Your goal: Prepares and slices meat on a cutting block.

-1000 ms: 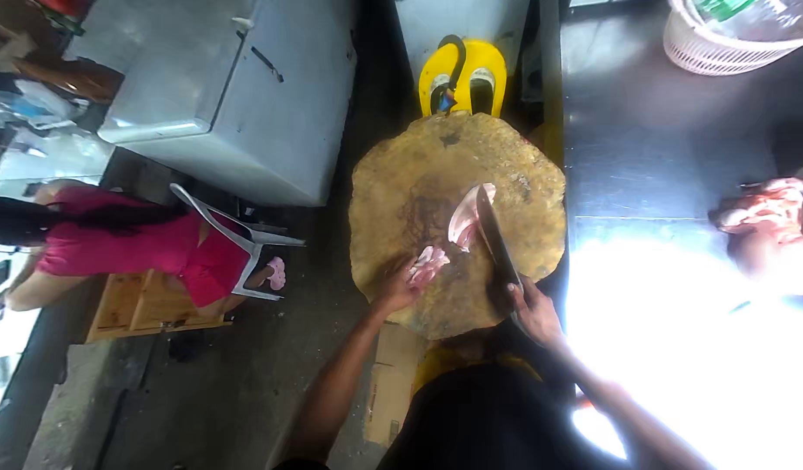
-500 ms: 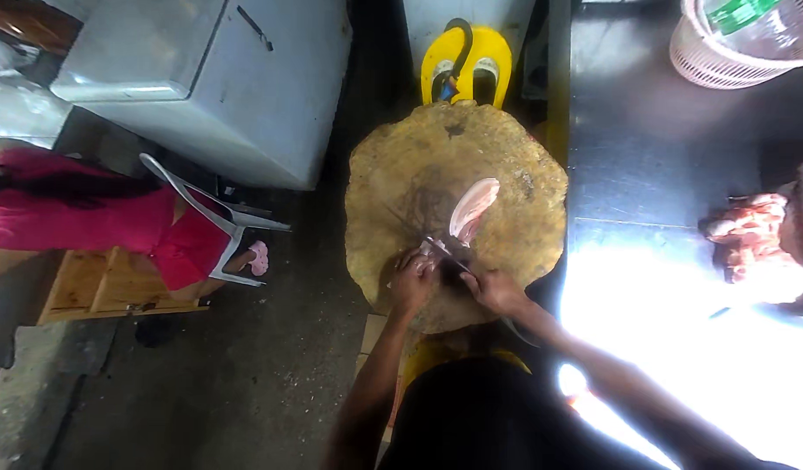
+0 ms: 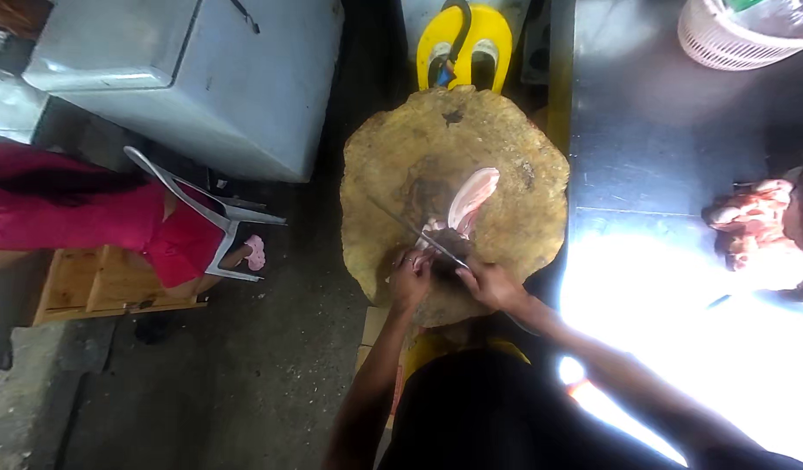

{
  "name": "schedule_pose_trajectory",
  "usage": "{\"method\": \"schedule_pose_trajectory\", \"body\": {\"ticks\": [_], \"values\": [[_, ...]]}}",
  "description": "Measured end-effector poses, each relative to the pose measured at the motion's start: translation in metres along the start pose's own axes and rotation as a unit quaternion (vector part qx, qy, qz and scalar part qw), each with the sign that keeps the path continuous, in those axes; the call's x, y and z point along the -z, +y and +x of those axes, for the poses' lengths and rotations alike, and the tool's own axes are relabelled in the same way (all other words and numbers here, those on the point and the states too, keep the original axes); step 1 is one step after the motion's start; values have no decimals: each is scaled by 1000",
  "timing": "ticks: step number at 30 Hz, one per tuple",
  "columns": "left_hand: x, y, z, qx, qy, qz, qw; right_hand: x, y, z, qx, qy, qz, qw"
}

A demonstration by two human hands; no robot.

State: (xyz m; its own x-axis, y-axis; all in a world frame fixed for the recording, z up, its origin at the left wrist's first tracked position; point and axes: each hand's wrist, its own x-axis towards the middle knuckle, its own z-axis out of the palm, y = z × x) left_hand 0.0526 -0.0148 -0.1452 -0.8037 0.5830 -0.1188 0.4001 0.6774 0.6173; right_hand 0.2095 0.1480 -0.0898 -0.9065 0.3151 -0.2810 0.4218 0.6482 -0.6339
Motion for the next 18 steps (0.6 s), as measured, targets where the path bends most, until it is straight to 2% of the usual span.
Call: {"method": "schedule_pose_trajectory", "body": {"ticks": [1, 2, 4, 6, 8, 10, 12, 13, 14, 15, 16, 17, 18], "values": [[-2, -2, 0, -9, 3, 5, 1000, -1, 5, 8, -62, -78, -16, 995], [-3, -4, 0, -19, 2, 9, 1000, -1, 9, 13, -93, -103, -15, 990], [-3, -6, 1, -21, -2, 9, 1000, 2, 8, 13, -102, -64, 8, 993], [2, -1, 0, 10, -16, -7, 1000, 15, -5, 5, -82, -2, 40, 996], [7, 3, -5, 45, -25, -26, 998, 29, -22, -6, -18, 85, 80, 993], [10, 2, -10, 52, -13, -38, 998, 35, -36, -14, 85, 190, 120, 971], [10, -5, -15, 54, -3, -55, 997, 25, -39, -17, 165, 240, 137, 947], [9, -8, -17, 60, 0, -65, 996, 15, -31, -17, 167, 226, 121, 952], [8, -10, -19, 68, 1, -71, 995, 4, -20, -18, 129, 171, 89, 973], [6, -13, -20, 68, 5, -74, 995, -4, -10, -16, 55, 73, 42, 995], [4, -15, -20, 64, 8, -73, 995, -8, -4, -9, -21, -37, 4, 999], [2, -18, -20, 60, 13, -70, 996, -10, 1, -2, -70, -101, -7, 992], [0, -19, -19, 57, 19, -64, 996, -9, 3, 2, -96, -117, 2, 988]]}}
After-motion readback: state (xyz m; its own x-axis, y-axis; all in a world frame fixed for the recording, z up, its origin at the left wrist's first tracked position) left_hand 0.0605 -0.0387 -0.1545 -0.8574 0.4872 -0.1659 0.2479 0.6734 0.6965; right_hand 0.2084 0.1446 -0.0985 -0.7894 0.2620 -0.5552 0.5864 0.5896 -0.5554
